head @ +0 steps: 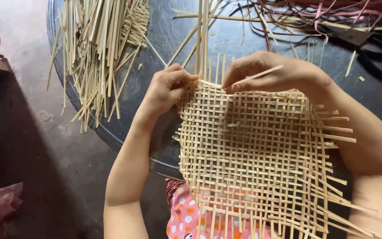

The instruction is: Weaving thin bamboo strips into a square lattice pattern to create the base of a basket.

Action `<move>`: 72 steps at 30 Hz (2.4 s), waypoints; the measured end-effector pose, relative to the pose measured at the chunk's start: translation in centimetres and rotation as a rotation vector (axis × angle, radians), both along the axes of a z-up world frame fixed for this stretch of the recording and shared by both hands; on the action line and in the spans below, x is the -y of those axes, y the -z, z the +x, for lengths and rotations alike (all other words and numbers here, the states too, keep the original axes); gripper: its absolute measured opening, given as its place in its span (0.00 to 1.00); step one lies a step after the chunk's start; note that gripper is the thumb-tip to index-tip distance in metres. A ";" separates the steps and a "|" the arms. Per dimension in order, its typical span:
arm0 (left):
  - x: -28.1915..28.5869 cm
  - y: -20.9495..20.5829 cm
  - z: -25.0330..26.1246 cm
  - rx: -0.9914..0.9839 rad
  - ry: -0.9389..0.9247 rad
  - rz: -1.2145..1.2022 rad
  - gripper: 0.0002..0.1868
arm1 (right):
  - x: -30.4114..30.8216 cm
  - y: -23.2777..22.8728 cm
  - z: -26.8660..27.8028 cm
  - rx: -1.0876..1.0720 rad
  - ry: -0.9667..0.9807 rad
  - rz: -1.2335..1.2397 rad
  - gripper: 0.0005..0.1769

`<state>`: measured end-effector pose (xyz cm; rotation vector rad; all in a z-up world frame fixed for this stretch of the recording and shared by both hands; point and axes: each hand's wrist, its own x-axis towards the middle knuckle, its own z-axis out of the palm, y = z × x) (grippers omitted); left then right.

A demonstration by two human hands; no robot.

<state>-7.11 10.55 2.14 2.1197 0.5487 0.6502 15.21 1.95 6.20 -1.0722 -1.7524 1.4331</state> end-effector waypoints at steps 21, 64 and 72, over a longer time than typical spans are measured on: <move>-0.5 1.7 -0.3 -0.035 0.004 0.058 0.04 | -0.1 0.1 1.0 0.070 0.005 -0.186 0.05; 0.7 1.3 0.3 -0.382 -0.004 0.505 0.05 | 0.0 0.9 1.7 0.182 0.032 -0.133 0.07; 2.5 1.0 1.4 -0.638 -0.102 0.780 0.03 | -0.1 1.3 1.7 0.185 0.052 -0.029 0.08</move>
